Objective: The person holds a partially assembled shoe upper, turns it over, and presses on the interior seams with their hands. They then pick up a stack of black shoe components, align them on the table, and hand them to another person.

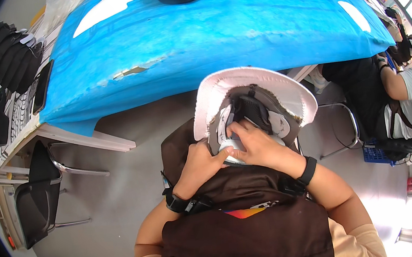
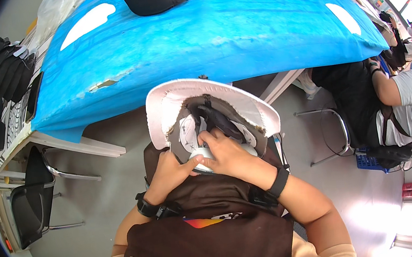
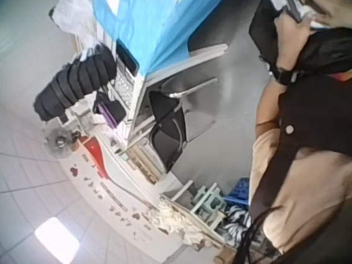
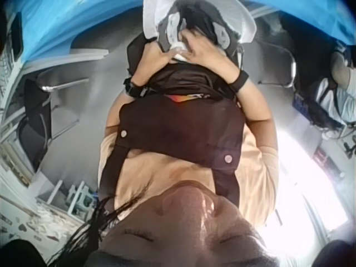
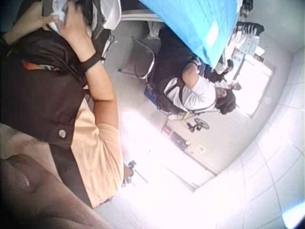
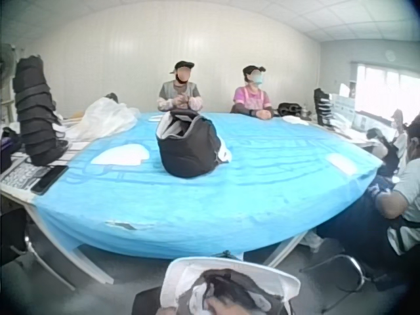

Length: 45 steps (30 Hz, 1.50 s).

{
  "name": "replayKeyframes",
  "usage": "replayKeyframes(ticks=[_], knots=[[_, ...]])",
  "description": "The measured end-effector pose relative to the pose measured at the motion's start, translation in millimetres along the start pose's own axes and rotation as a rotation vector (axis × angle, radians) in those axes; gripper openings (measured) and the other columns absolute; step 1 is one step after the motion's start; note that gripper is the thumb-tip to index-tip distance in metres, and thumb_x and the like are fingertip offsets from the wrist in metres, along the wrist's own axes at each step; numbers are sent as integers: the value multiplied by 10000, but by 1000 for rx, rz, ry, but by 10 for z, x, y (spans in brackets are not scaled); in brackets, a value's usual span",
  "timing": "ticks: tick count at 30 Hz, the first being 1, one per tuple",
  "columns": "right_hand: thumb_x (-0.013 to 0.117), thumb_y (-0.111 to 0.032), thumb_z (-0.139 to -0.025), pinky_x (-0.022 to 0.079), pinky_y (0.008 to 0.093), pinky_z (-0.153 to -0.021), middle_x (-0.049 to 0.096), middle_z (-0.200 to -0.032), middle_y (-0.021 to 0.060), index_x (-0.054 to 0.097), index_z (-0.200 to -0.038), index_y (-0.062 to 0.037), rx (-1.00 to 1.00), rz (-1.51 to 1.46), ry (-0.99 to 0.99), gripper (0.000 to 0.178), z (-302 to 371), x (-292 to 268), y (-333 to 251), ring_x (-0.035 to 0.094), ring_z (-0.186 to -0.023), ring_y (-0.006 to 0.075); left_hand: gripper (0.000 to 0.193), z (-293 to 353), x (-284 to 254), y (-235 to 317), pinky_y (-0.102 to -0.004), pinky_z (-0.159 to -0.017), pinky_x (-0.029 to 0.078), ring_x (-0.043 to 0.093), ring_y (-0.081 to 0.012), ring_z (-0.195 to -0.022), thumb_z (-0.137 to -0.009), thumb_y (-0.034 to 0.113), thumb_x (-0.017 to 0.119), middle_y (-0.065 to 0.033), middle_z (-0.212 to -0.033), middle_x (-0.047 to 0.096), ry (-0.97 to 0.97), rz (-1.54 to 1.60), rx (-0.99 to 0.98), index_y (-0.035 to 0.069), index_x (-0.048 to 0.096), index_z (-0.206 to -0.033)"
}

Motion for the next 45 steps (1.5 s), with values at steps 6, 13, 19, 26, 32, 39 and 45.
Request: replayKeyframes(ticks=[6, 13, 19, 26, 32, 39, 45], knots=[[653, -120, -890, 495, 398, -659, 583, -927, 128, 594, -995, -63, -162, 42, 53, 133, 358, -395, -612, 632, -723, 310, 259, 53, -78, -234, -300, -599, 605, 693, -181, -695, -888, 84, 679, -129, -898, 701, 89, 258, -85, -124, 626, -1033], [678, -307, -870, 477, 392, -584, 661, -737, 118, 708, -870, -63, -212, 78, 150, 246, 415, -651, -610, 644, -665, 292, 407, 412, -730, 154, -328, -699, 565, 680, -146, -822, -834, 125, 692, -128, -922, 709, 542, -304, 347, -83, 608, -1173], [462, -537, -990, 514, 264, -570, 722, -843, 175, 689, -927, 41, 120, -608, 129, 624, 285, -552, -54, 701, -710, 220, 309, 391, -791, 479, -304, -625, 632, 670, -165, -814, -917, 58, 616, -117, -1031, 666, 468, 437, 137, -87, 592, -1188], [524, -275, -968, 535, 329, -563, 684, -911, 207, 525, -1187, 62, 116, -1124, 388, 402, 136, -439, 225, 685, -682, 310, 365, 390, -796, 1086, -314, -551, 553, 736, -209, -790, -817, -9, 647, -184, -870, 716, 491, -97, 541, -37, 597, -1177], [575, -127, -922, 555, 346, -467, 653, -900, 231, 466, -1188, 103, 265, -1228, 306, 368, 130, -141, 488, 667, -574, 338, 519, -80, -615, 516, -339, -521, 588, 716, -246, -674, -843, 279, 735, -205, -893, 693, 345, 124, 217, -83, 562, -1172], [594, -136, -922, 525, 305, -432, 654, -826, 226, 549, -1060, 135, 481, -1111, 296, 308, 310, 103, 761, 658, -528, 296, 477, -164, -251, -44, -344, -523, 610, 715, -276, -731, -922, 208, 638, -219, -895, 656, 105, 279, -61, -162, 503, -1191], [628, -130, -909, 499, 289, -417, 626, -765, 184, 484, -1128, 102, 525, -1025, 304, 350, 334, 111, 769, 633, -501, 254, 686, -77, -205, 112, -453, -654, 551, 690, -387, -708, -791, 190, 647, -256, -731, 662, 196, -735, 99, -131, 413, -1350]])
Point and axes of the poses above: each hand's wrist, its own z-axis away from the middle knuckle, its own x-axis out of the palm, y = z × x, the point moved 9 cm from there along -z, towards the middle knuckle
